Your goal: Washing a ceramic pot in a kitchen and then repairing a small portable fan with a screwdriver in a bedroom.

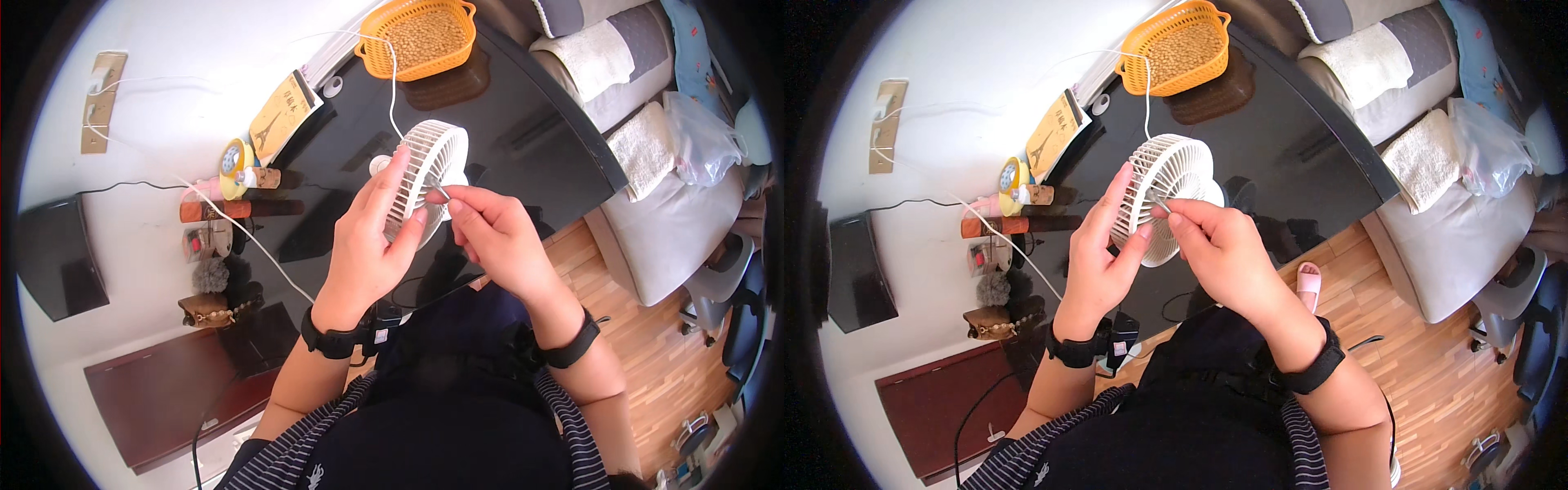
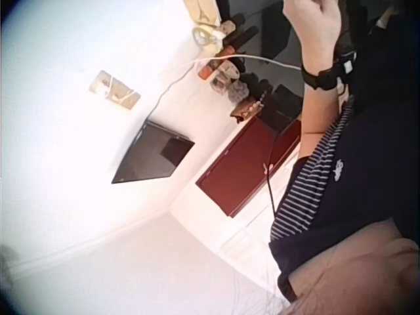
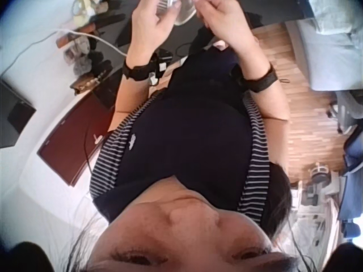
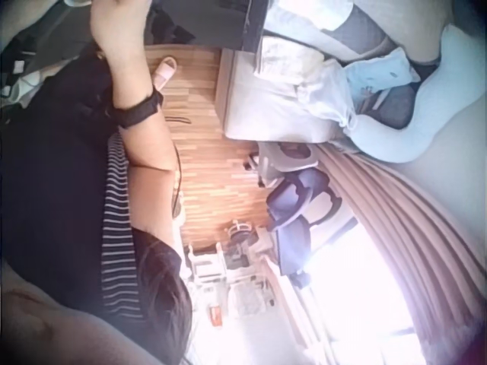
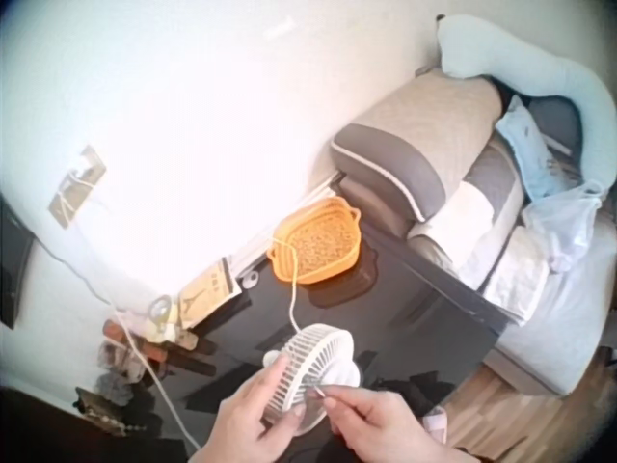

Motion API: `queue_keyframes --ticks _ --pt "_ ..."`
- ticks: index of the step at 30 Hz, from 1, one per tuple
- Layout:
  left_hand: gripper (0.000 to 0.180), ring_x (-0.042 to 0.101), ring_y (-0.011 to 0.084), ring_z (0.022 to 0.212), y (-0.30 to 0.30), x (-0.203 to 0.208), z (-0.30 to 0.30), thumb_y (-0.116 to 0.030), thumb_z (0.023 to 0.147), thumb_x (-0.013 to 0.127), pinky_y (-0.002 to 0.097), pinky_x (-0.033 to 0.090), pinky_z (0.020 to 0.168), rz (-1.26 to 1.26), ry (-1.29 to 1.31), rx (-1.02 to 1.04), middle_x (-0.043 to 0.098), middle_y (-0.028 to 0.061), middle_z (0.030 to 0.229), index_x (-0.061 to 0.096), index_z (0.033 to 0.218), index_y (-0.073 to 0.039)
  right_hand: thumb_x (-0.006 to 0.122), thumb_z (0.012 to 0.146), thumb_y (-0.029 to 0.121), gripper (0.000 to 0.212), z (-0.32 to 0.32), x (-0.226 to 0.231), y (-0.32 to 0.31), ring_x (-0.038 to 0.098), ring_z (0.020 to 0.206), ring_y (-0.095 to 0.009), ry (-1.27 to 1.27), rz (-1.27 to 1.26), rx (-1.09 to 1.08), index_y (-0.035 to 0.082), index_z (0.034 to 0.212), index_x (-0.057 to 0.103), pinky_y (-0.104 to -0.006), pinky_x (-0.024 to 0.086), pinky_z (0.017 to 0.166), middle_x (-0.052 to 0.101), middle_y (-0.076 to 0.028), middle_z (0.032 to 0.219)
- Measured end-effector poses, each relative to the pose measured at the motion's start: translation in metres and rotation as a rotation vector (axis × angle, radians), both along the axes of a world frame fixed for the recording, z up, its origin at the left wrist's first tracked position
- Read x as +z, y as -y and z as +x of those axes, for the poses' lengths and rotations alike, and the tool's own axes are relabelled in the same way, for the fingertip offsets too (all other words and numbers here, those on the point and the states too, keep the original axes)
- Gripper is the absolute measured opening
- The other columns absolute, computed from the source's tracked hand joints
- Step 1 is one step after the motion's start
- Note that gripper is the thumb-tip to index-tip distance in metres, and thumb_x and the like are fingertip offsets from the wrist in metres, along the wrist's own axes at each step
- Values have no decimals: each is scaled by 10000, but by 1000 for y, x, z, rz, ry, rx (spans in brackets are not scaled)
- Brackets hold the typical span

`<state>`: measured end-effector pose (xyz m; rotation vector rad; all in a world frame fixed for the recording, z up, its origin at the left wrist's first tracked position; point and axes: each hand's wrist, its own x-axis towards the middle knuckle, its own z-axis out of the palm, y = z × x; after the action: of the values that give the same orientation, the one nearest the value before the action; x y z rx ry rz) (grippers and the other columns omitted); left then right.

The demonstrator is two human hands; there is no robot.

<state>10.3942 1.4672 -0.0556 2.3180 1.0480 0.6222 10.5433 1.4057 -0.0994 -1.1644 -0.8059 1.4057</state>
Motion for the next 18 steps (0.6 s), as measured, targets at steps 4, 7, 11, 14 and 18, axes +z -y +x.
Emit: queue_keyframes --ticks 4,7,11,14,18 --pt "601 565 250 1058 2 -1 5 34 722 608 314 435 876 -33 -7 21 548 182 1178 426 1292 -22 449 917 119 252 8 8 -3 375 475 -14 -23 -53 88 22 1089 606 -166 316 431 467 45 593" --pt "593 568 265 1056 1 0 4 41 691 623 320 445 873 31 -27 40 558 173 1167 462 1258 -26 440 912 113 258 5 15 -5 378 471 -13 -9 -99 95 21 1087 606 -168 312 423 464 45 584" --pt "638 586 341 943 -1 -1 -2 4 648 633 368 507 770 202 -20 17 562 162 1109 469 1253 -111 463 878 83 236 1 20 -3 431 507 -48 30 -76 78 12 1040 620 -223 360 464 486 6 561" --pt "634 580 337 969 5 -4 -2 5 666 636 352 503 785 39 10 76 541 168 1137 465 1265 -115 450 891 79 247 4 22 -2 428 531 -34 157 -124 78 19 1060 620 -202 345 470 471 32 580" --pt "676 598 355 833 11 -5 -10 -15 658 643 369 516 686 90 2 95 512 190 1123 440 1288 -155 449 894 61 245 1 33 -2 405 525 -41 447 -26 112 -19 1073 597 -205 340 472 450 24 576"
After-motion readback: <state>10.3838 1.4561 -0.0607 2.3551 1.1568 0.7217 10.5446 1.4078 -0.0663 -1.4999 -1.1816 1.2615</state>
